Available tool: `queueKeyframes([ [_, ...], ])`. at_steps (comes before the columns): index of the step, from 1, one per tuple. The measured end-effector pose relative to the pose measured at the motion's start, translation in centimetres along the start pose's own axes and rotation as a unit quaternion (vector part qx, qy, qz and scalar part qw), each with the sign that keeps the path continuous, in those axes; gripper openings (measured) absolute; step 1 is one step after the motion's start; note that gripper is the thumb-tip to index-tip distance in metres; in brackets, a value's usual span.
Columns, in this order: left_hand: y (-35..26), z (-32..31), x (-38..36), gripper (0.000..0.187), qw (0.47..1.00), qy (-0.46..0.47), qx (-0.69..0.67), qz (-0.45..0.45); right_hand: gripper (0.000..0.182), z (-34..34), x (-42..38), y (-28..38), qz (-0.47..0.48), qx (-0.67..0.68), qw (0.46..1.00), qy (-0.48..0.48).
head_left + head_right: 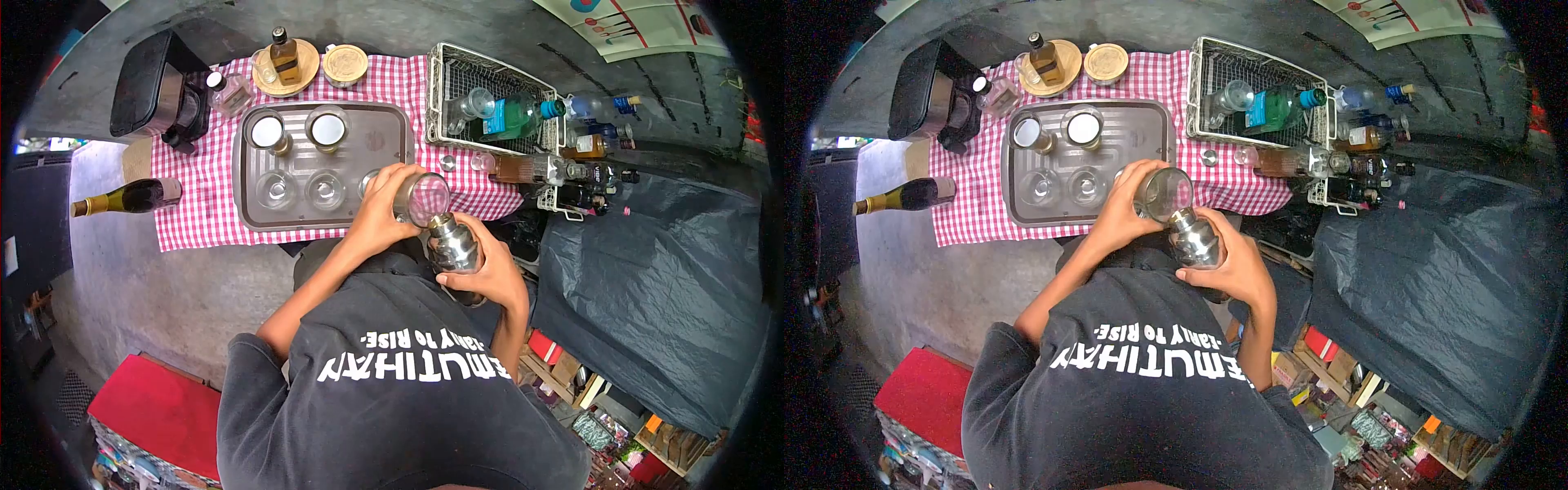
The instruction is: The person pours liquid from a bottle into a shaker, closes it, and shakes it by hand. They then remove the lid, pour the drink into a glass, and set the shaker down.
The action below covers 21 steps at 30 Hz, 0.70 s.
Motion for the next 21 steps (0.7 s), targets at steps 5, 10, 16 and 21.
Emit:
queueKeyframes([
  [5, -0.02, 0.01, -0.02, 0.084, 1.000, 0.000, -0.002, 0.002, 0.083, 0.03, 0.00, -0.28, -0.011, -0.015, 1.000, 0.005],
  [10, 0.24, -0.05, -0.06, 0.083, 1.000, -0.002, 0.001, 0.002, 0.083, -0.01, 0.03, -0.44, -0.011, -0.003, 1.000, 0.006],
  [16, 0.13, -0.06, 0.00, 0.083, 1.000, 0.000, -0.003, -0.004, 0.084, 0.11, 0.04, 0.30, -0.013, -0.004, 1.000, 0.009],
  [21, -0.36, -0.02, 0.08, 0.078, 1.000, -0.017, 0.010, -0.010, 0.083, 0.11, 0.07, -0.10, -0.006, -0.007, 1.000, 0.010],
])
Point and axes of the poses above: each hand's wrist, its own x-axis towards the middle knuckle, its own z-axis out of the back of the hand, y = z × x, the point moved 3 cm from there along x, towards the middle knuckle, and after that the axes turned 6 degrees about -y, right-handed, at the moved point
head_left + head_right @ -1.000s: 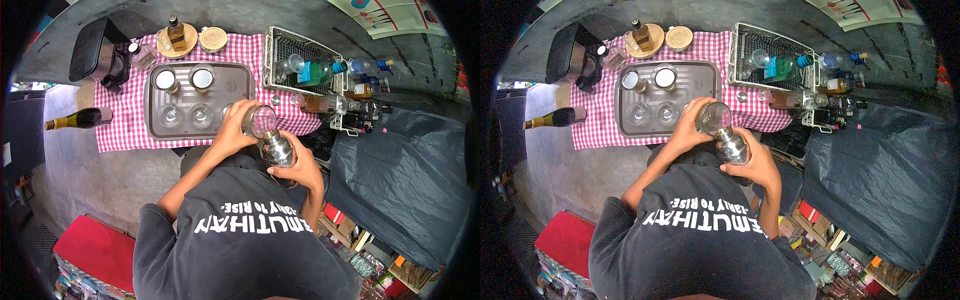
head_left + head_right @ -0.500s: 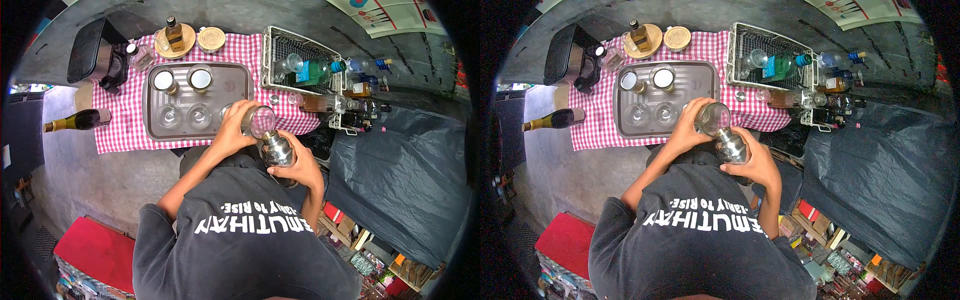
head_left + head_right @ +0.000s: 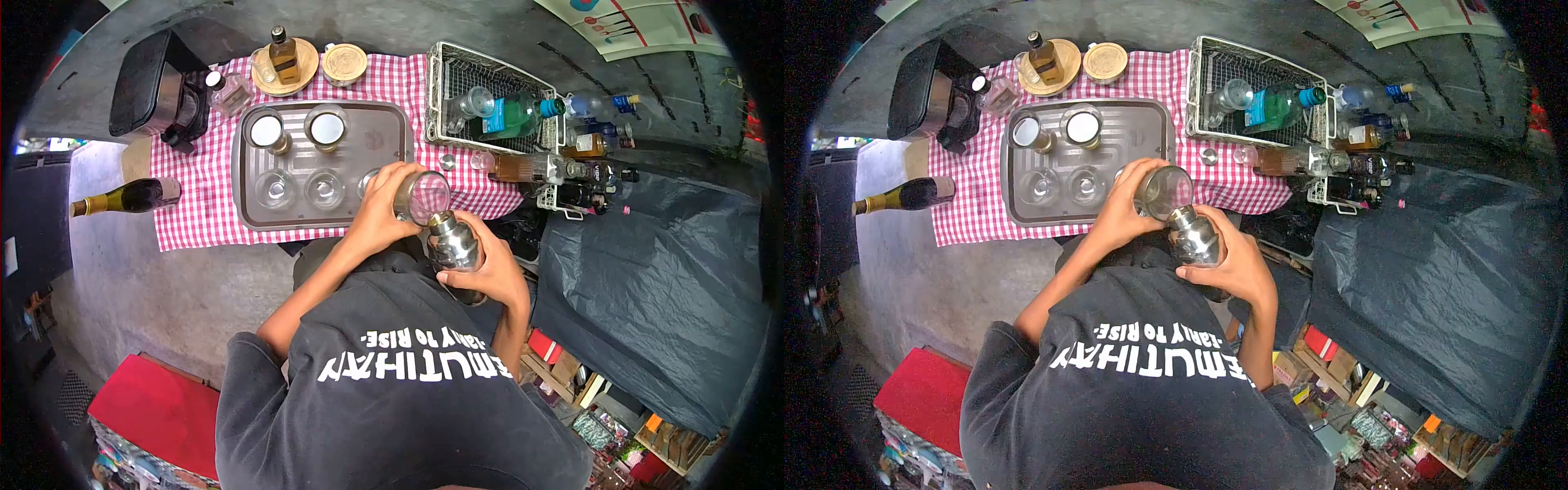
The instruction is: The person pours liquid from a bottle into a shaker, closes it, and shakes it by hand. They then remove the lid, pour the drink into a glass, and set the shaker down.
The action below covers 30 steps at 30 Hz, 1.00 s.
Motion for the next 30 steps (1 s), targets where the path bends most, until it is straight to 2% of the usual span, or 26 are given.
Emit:
queueKeyframes([
  [22, 0.9, -0.3, -0.2, 0.084, 0.999, 0.026, -0.022, 0.018, 0.083, -0.3, 0.0, -0.4, -0.008, -0.004, 1.000, -0.012],
  [24, 0.6, -0.2, -0.1, 0.078, 1.000, 0.004, 0.006, -0.002, 0.082, -0.3, 0.0, -0.4, -0.003, -0.005, 1.000, -0.013],
  [30, 0.5, -0.1, 0.0, 0.077, 1.000, 0.012, -0.025, 0.003, 0.082, -0.2, -0.1, -0.1, -0.009, 0.002, 1.000, -0.011],
])
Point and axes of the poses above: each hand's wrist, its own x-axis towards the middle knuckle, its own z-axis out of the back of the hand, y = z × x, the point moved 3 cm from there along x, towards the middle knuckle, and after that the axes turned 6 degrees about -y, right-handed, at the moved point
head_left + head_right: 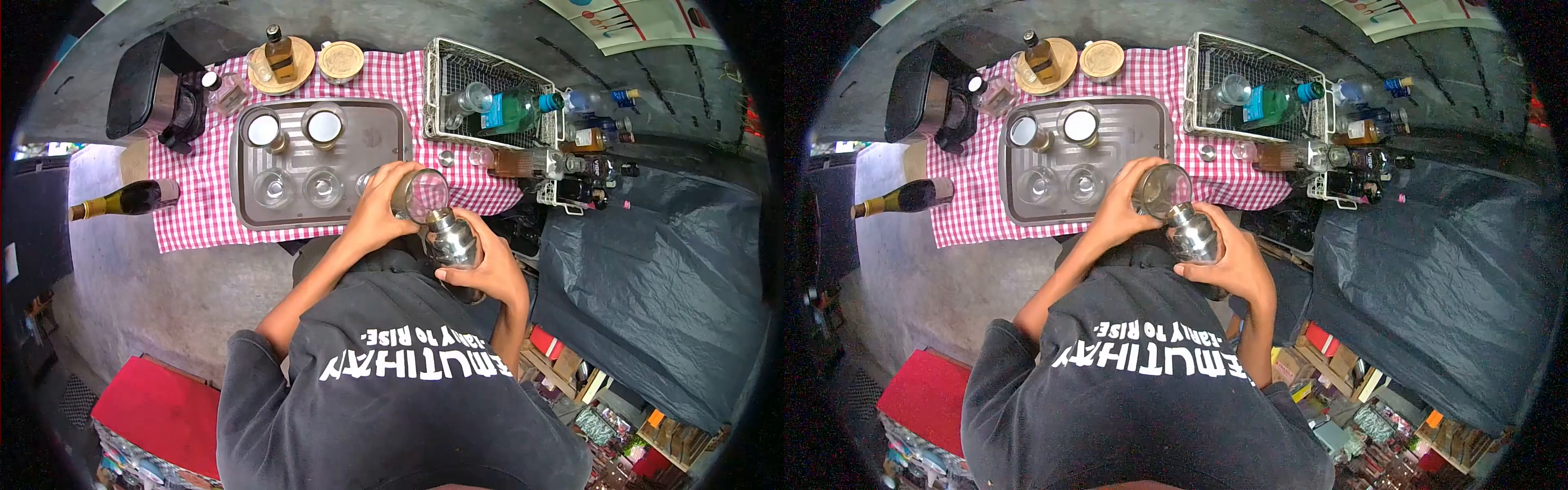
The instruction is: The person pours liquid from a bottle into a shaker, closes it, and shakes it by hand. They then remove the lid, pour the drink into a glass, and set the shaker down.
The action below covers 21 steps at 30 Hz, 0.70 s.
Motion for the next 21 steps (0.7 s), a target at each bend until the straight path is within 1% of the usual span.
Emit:
queueKeyframes([
  [3, 0.56, -0.07, -0.04, 0.082, 0.999, 0.018, -0.027, 0.018, 0.082, -0.02, -0.08, -0.04, 0.000, 0.009, 1.000, -0.002],
  [10, 0.45, 0.11, -0.17, 0.082, 0.999, 0.020, -0.023, 0.024, 0.082, -0.32, -0.05, -0.30, 0.001, 0.009, 1.000, -0.006],
  [13, 0.15, 0.22, -0.15, 0.082, 1.000, 0.018, 0.005, 0.013, 0.083, -0.37, -0.03, -0.32, -0.005, 0.010, 1.000, -0.004],
  [15, -0.11, 0.36, -0.09, 0.078, 1.000, 0.006, 0.026, 0.003, 0.083, -0.34, 0.02, -0.17, -0.006, 0.008, 1.000, -0.005],
  [18, 0.06, 0.33, -0.09, 0.078, 1.000, 0.011, 0.013, 0.011, 0.084, -0.40, 0.07, -0.04, -0.025, 0.011, 1.000, 0.011],
  [21, 0.35, 0.37, -0.07, 0.082, 1.000, 0.019, 0.001, 0.009, 0.083, -0.41, 0.13, -0.11, -0.005, -0.005, 1.000, -0.003],
])
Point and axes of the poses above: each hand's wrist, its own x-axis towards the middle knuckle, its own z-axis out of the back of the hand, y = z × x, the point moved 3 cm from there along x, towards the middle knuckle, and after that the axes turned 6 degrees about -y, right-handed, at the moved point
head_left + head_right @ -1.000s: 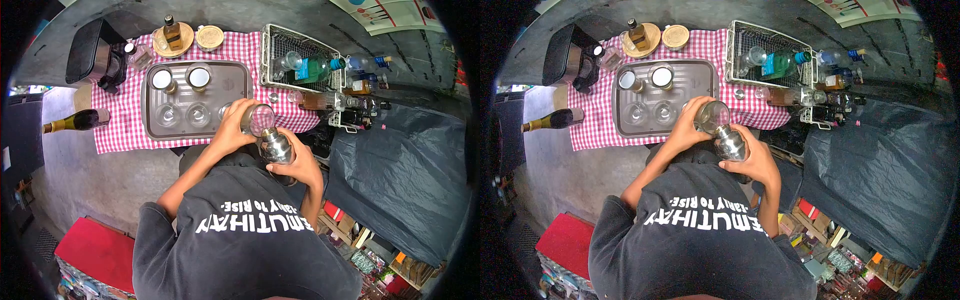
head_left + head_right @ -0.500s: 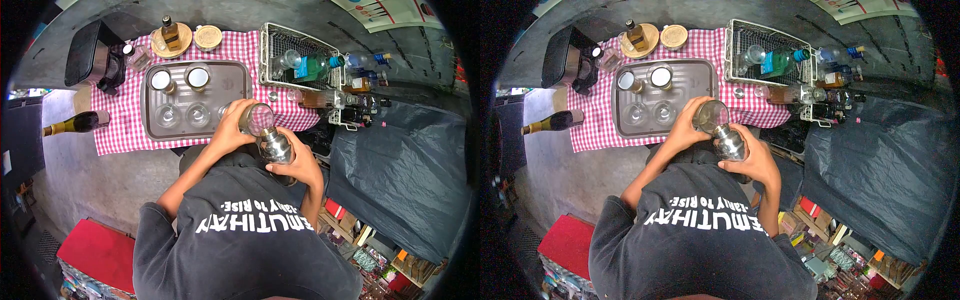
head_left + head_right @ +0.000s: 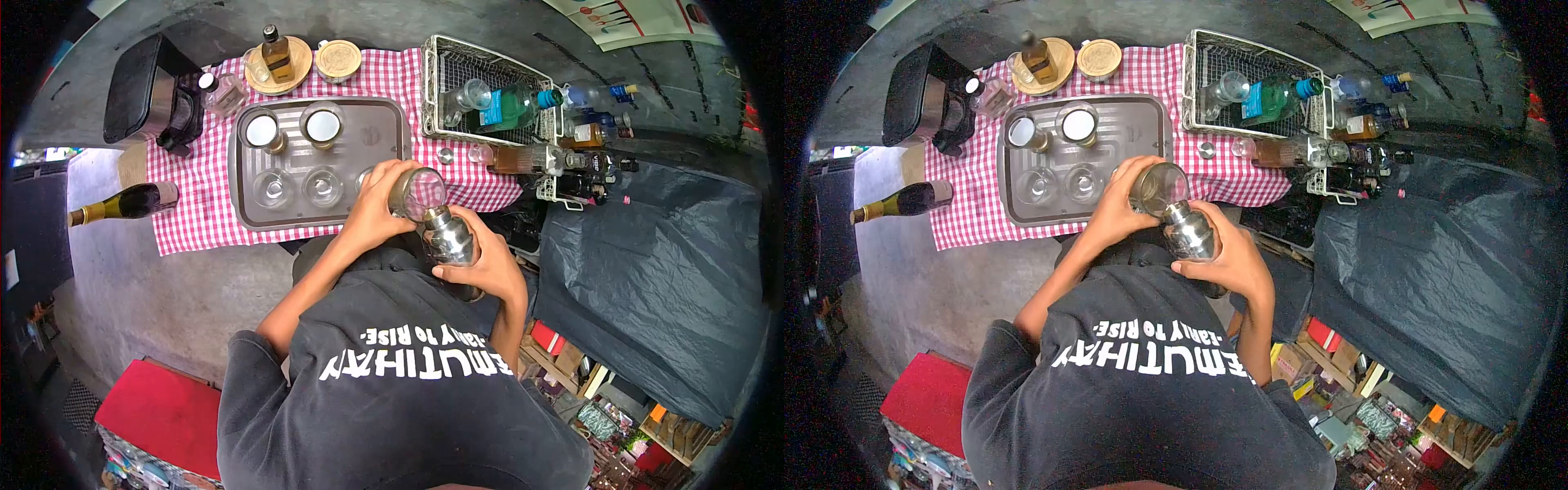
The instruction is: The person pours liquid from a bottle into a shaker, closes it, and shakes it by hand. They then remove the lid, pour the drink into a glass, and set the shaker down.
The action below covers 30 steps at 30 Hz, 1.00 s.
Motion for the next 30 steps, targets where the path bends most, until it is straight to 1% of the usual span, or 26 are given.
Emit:
queueKeyframes([
  [3, -0.43, 0.25, 0.00, 0.079, 1.000, -0.005, 0.017, -0.005, 0.082, -0.07, 0.04, 0.17, 0.003, -0.005, 1.000, -0.004],
  [5, -0.39, 0.31, 0.05, 0.079, 1.000, -0.004, 0.020, -0.008, 0.082, -0.06, 0.01, 0.43, -0.009, -0.002, 1.000, -0.002],
  [15, -0.35, 0.55, 0.21, 0.079, 0.999, -0.007, 0.037, -0.006, 0.082, -0.24, 0.23, 0.39, -0.008, 0.001, 1.000, 0.004],
  [18, -0.16, 0.56, 0.26, 0.080, 1.000, -0.009, 0.019, -0.008, 0.082, -0.15, 0.24, 0.68, -0.005, -0.004, 1.000, 0.000],
  [23, -0.07, 0.58, 0.27, 0.080, 1.000, -0.006, 0.021, -0.004, 0.083, -0.16, 0.40, 0.77, -0.027, -0.004, 0.999, 0.020],
  [26, -0.03, 0.67, 0.27, 0.080, 1.000, -0.006, 0.025, -0.005, 0.084, -0.28, 0.48, 0.28, -0.002, -0.003, 1.000, 0.007],
  [28, 0.05, 0.70, 0.12, 0.080, 1.000, -0.006, 0.027, -0.004, 0.083, -0.31, 0.45, 0.48, -0.010, 0.000, 1.000, 0.012],
  [30, 0.16, 0.75, 0.13, 0.081, 1.000, -0.007, 0.001, 0.003, 0.083, -0.34, 0.64, 0.60, -0.013, 0.002, 1.000, 0.017],
])
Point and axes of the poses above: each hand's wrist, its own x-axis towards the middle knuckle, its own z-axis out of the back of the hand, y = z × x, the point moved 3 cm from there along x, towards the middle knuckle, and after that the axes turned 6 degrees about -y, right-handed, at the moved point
